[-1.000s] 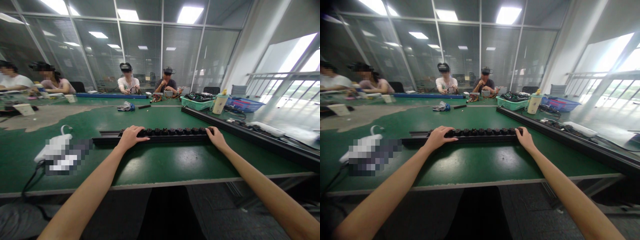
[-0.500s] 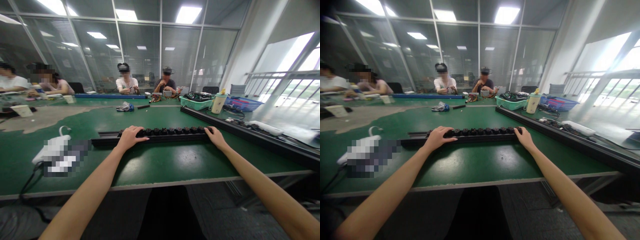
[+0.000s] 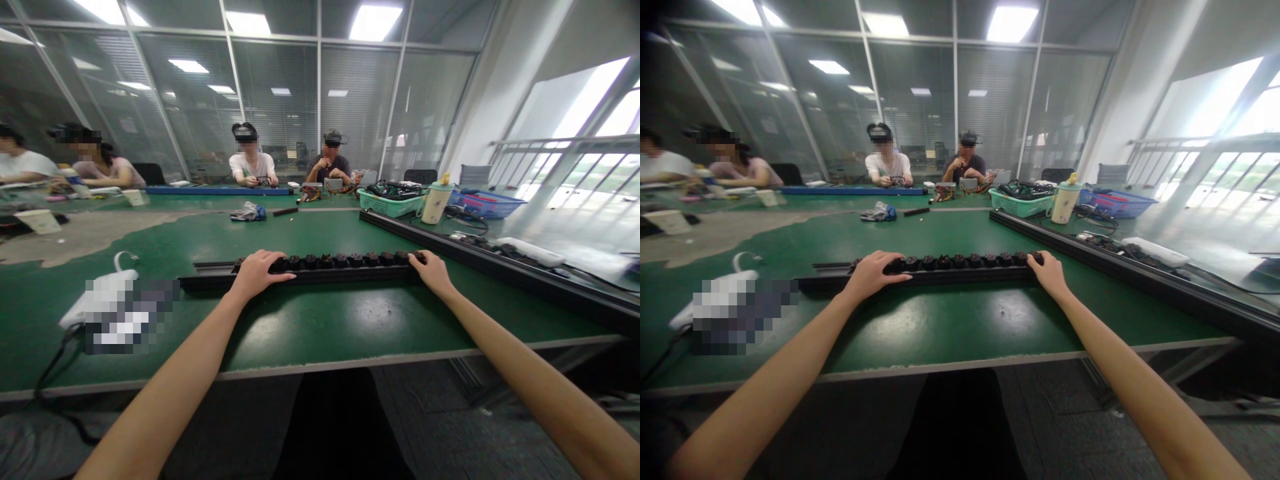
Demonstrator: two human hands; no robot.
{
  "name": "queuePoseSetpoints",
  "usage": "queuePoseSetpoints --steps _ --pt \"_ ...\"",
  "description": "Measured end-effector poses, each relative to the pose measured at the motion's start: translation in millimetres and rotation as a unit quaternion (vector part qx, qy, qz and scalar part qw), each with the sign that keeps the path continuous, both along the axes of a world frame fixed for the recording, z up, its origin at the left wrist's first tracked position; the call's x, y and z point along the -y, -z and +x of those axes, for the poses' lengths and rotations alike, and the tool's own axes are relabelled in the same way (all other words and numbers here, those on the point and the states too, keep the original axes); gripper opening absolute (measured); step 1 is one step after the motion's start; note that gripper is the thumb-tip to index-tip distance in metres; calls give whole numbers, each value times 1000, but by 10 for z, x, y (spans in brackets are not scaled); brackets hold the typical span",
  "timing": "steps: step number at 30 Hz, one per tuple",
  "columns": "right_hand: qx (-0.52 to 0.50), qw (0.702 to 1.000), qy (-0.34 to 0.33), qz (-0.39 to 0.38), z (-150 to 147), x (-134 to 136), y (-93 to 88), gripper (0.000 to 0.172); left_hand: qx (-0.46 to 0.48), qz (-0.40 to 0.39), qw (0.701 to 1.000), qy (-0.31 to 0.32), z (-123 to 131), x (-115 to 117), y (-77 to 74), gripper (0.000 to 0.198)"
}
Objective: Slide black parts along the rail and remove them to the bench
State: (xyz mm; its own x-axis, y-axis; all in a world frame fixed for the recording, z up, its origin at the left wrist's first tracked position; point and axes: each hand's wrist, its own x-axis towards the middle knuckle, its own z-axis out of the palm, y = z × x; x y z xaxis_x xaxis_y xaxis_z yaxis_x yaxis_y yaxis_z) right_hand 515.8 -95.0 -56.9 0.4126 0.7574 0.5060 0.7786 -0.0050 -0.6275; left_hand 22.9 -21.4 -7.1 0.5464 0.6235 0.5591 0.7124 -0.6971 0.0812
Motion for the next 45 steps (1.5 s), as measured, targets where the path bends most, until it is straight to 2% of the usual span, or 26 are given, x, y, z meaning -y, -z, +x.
queuePoseSetpoints --steps 10,45 --pt "-12 1000 1 9 -22 14 -40 55 4 2 1000 -2 -5 -8 16 65" --pt "-39 999 11 -18 108 22 -65 48 14 0 1000 -2 -11 -6 29 65"
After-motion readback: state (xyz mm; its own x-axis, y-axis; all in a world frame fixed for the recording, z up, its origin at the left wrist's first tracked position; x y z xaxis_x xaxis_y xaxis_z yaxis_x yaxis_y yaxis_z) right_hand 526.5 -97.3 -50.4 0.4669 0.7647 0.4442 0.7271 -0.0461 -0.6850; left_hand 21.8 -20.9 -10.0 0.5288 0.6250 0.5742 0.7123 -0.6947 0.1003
